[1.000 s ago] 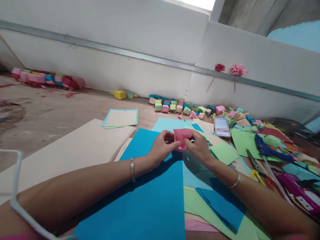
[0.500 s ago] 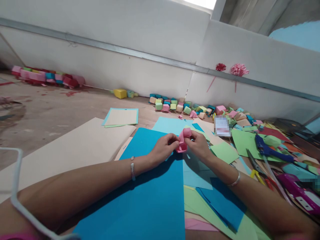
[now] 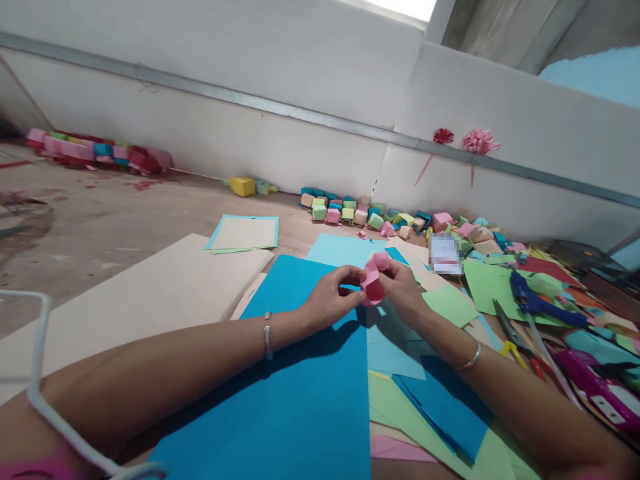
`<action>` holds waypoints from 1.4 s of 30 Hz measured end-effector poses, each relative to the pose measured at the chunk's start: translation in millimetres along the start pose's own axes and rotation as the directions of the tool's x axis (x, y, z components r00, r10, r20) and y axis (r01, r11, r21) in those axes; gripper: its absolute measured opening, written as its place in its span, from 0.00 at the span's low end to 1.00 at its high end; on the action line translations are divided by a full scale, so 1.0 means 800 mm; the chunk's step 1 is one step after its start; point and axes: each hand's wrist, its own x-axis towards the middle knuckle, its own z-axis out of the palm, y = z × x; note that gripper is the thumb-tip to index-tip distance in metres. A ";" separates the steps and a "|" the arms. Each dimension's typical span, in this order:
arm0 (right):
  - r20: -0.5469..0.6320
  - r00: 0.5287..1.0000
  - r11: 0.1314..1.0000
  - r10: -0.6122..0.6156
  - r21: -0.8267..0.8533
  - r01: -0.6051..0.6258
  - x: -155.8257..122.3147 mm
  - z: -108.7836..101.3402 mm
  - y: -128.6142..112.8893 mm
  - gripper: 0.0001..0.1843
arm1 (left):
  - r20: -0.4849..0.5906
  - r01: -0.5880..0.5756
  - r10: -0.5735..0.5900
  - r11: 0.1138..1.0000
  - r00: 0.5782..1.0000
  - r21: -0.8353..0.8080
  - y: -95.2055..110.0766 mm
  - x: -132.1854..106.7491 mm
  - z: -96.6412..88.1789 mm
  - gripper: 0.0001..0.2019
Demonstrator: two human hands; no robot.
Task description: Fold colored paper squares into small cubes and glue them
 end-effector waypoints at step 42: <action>0.080 0.997 0.997 -0.024 -0.077 0.030 -0.002 0.000 -0.006 0.10 | -0.122 0.033 -0.043 0.996 0.992 -0.083 -0.004 0.003 0.000 0.06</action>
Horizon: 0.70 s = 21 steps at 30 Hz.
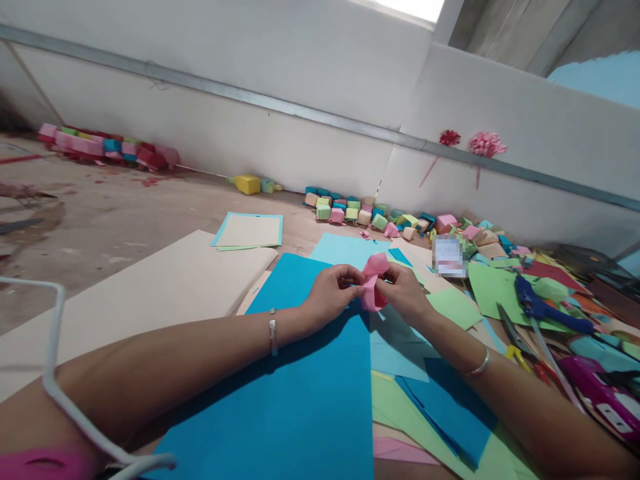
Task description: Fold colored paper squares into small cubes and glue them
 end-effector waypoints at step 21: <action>-0.163 0.984 0.990 -0.073 -0.135 0.051 0.002 -0.004 0.007 0.08 | 0.083 0.076 -0.066 0.989 0.994 -0.128 0.009 -0.006 -0.001 0.10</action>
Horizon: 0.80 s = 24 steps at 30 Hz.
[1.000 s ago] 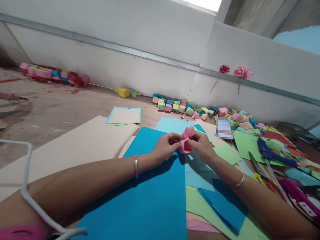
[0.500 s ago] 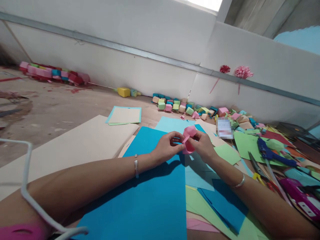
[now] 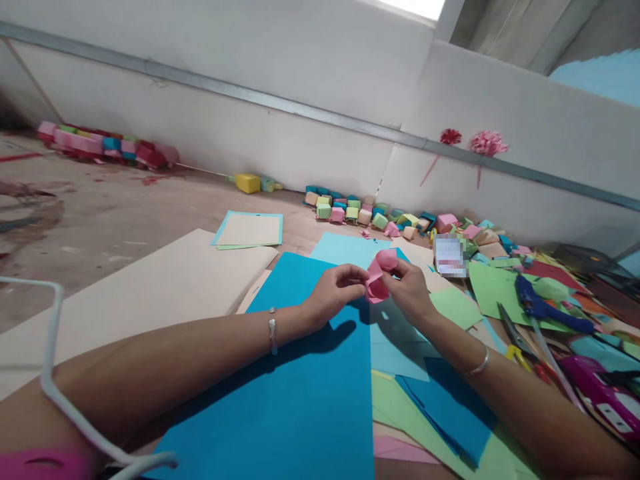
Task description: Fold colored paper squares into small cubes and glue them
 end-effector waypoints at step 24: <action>0.005 0.995 0.993 -0.099 -0.066 0.099 0.005 -0.008 -0.007 0.14 | 0.111 0.166 -0.140 0.946 0.984 -0.280 -0.008 0.001 0.005 0.27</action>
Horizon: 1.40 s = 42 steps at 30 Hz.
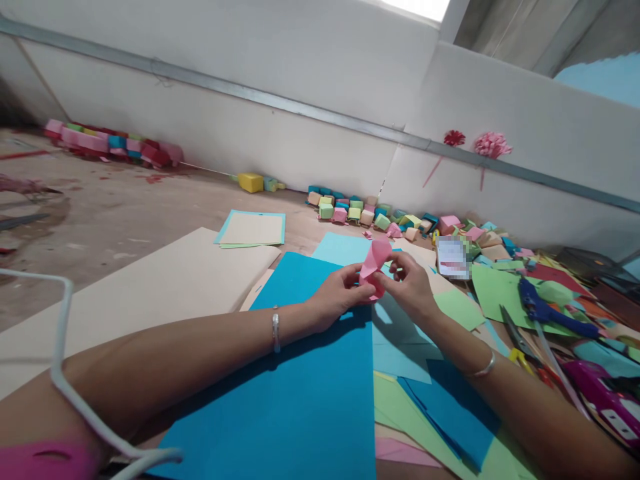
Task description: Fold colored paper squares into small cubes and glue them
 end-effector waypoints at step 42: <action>0.038 0.997 0.991 0.063 0.116 -0.067 -0.008 -0.001 -0.012 0.05 | 0.093 -0.244 0.254 0.666 0.963 0.705 -0.004 0.001 -0.006 0.25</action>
